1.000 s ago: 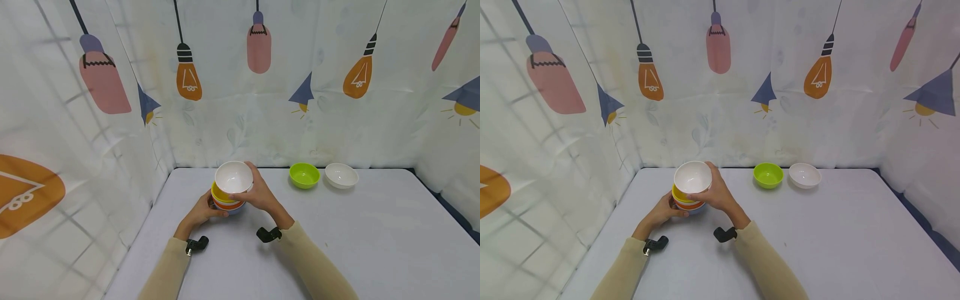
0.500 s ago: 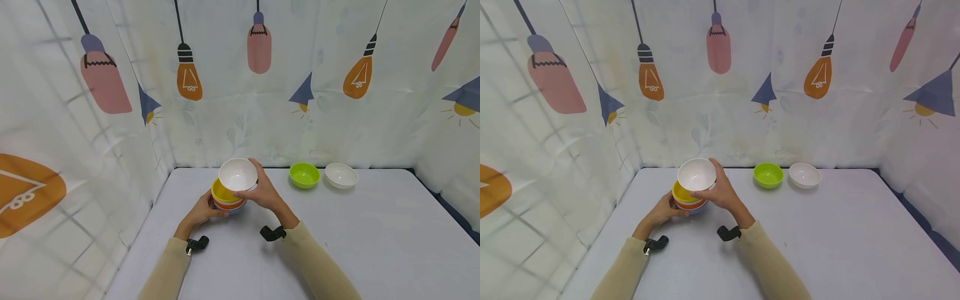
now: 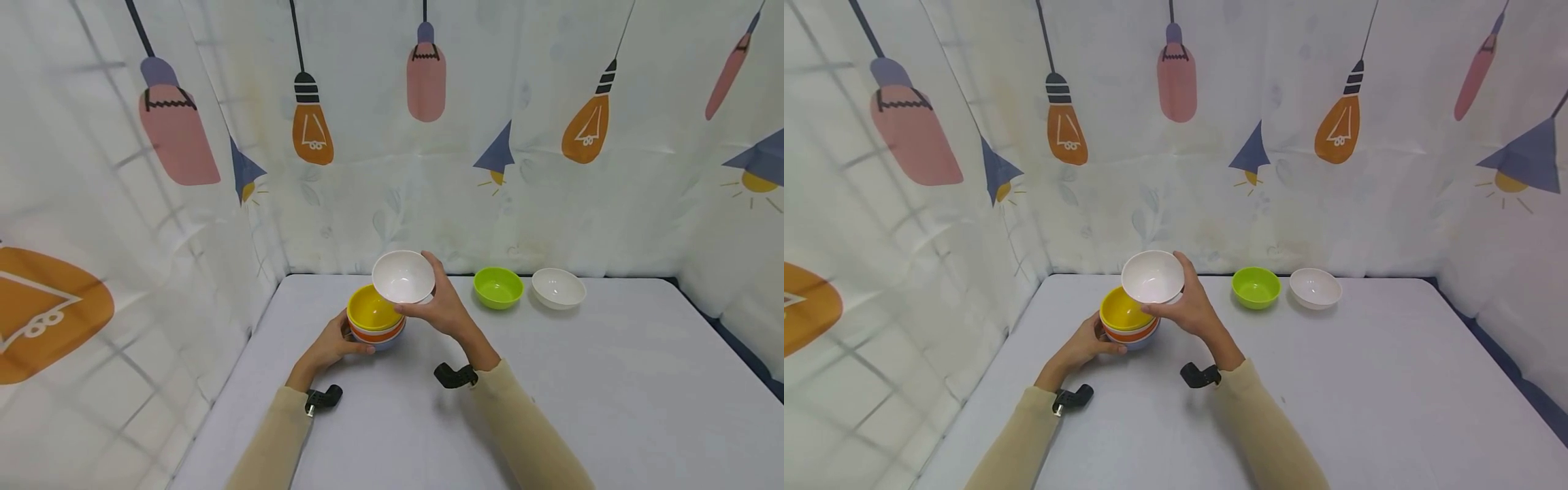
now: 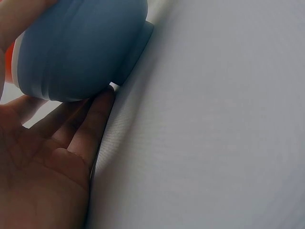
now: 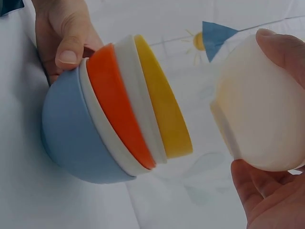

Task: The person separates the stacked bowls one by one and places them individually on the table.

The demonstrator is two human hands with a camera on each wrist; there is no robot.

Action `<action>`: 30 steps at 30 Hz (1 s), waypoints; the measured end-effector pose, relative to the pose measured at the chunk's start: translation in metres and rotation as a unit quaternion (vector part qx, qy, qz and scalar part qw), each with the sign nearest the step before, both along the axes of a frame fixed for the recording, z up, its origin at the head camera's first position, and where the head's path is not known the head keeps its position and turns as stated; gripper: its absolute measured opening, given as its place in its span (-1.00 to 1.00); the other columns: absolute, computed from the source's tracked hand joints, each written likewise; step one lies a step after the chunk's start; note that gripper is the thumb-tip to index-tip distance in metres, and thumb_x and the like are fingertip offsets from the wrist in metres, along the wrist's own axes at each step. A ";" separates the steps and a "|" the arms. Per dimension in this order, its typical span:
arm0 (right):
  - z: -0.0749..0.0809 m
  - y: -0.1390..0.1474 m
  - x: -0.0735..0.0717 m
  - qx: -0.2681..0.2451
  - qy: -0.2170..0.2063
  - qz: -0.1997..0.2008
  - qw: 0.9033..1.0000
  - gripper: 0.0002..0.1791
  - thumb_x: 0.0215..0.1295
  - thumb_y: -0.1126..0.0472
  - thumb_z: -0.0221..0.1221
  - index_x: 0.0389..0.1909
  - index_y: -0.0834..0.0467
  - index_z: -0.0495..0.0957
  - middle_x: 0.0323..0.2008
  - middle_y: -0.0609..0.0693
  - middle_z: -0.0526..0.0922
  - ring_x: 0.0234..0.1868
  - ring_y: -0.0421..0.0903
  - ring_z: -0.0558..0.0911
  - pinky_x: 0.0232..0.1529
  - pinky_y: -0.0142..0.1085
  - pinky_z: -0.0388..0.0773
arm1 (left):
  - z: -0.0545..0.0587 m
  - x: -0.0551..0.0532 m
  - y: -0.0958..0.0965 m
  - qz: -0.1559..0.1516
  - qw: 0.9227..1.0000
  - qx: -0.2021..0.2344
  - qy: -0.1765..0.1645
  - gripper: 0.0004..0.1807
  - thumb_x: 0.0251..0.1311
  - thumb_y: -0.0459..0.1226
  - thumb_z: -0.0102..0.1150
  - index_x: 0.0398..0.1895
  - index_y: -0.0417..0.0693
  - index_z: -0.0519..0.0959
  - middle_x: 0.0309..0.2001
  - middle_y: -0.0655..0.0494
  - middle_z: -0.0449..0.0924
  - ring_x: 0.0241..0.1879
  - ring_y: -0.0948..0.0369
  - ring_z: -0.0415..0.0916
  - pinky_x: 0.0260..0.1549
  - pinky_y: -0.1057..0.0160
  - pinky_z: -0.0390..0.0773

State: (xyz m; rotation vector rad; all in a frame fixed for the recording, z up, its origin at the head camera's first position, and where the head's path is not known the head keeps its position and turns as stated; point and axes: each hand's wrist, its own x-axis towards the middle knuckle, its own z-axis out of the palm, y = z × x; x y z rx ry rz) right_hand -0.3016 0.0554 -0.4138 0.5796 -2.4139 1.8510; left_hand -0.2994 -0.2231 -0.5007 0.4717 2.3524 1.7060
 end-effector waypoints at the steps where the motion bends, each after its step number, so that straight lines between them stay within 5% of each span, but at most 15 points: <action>1: 0.000 0.001 -0.001 -0.002 0.001 -0.003 1.000 0.29 0.02 0.09 0.58 0.64 -0.08 -0.10 0.51 0.02 0.25 0.42 0.13 0.41 0.37 0.07 0.50 | 0.000 0.000 0.000 -0.001 1.000 0.001 0.000 0.07 -0.04 -0.24 0.64 0.55 0.16 0.20 0.43 0.06 0.41 0.44 -0.04 0.36 0.50 -0.14 0.27; 30: -0.015 0.027 -0.018 -0.013 -0.051 -0.061 0.997 0.32 0.01 0.05 0.59 0.64 -0.09 -0.15 0.53 0.09 0.19 0.45 0.16 0.35 0.37 0.08 0.50 | 0.001 0.000 0.001 -0.002 1.000 0.016 -0.013 0.12 -0.06 -0.24 0.65 0.57 0.14 0.17 0.47 0.05 0.37 0.47 -0.04 0.32 0.51 -0.14 0.25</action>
